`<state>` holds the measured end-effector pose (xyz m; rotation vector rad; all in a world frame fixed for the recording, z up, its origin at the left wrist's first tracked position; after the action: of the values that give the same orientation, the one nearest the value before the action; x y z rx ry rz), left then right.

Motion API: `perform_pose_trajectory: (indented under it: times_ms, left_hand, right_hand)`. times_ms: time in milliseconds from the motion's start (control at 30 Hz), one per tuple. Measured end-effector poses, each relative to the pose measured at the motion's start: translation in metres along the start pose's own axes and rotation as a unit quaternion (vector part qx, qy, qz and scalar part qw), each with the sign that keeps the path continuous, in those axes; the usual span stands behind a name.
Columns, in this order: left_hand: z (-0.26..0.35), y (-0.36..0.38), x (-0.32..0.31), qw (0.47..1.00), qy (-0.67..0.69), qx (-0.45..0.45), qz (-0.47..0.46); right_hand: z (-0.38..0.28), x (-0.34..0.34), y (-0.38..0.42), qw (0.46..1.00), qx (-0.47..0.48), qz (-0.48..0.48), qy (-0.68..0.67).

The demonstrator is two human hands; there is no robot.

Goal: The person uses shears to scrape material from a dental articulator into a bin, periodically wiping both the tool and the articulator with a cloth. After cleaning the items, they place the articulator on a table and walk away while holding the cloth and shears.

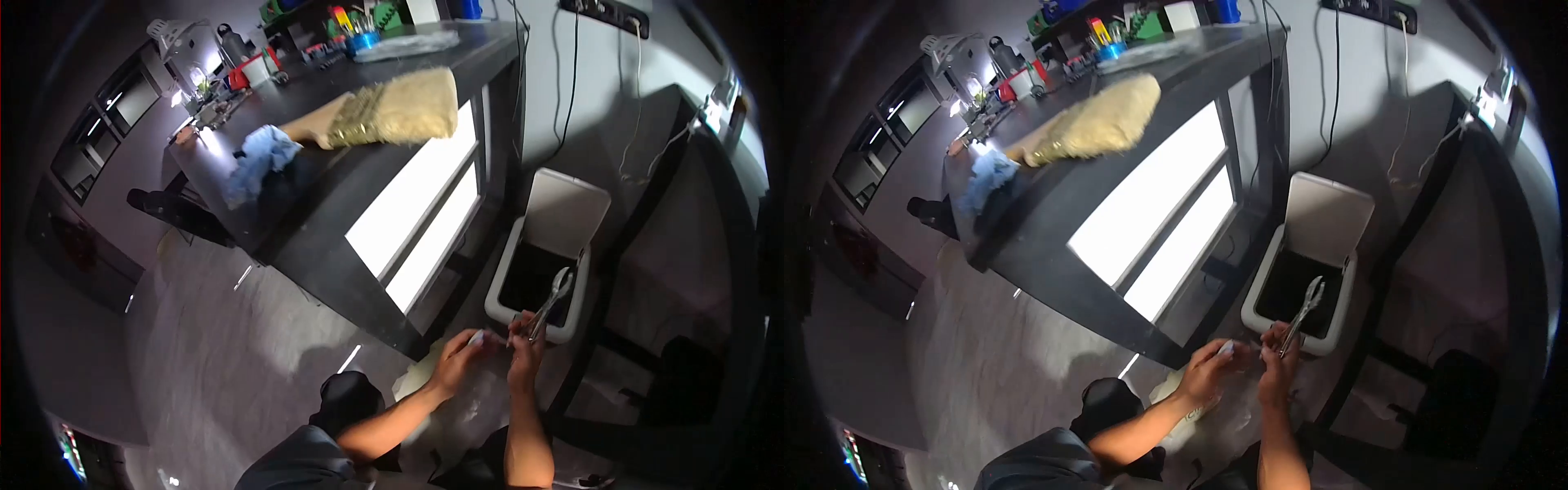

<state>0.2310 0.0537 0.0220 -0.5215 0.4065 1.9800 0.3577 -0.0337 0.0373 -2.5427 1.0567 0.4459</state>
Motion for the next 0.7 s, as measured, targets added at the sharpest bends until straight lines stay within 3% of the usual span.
perform_pose_trajectory:
  times_ms: [133,233,400,533,700]
  left_hand:
    - [0.005,0.028,0.016,0.998,0.01,0.032,0.052]
    - [0.004,0.047,0.035,0.997,0.0,0.047,0.059]
    - [0.057,0.07,0.024,0.993,-0.09,0.054,-0.045]
    - [0.097,0.076,0.013,0.988,-0.123,0.032,-0.085]
    - [0.113,0.087,0.016,0.987,-0.107,0.018,-0.118]
  right_hand:
    - [-0.006,0.002,-0.006,0.998,-0.029,-0.038,-0.037]
    - [-0.021,-0.006,-0.009,0.998,0.01,-0.063,-0.008]
    - [-0.056,-0.03,-0.004,0.998,-0.026,-0.054,0.005]
    - [-0.163,-0.079,-0.019,0.983,0.103,-0.115,0.1]
    - [-0.298,-0.147,-0.058,0.941,0.149,-0.152,0.264]
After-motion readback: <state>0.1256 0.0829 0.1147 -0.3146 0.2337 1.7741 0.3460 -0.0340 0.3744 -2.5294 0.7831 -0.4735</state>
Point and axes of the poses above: each hand's wrist, its own y-axis away from the middle knuckle, its own x-axis out of the back of the hand, z = x × y, the point moved 6 cm from there along -y, towards the middle knuckle, and after that the axes turned 10 degrees about -z, right-handed, at the moved point
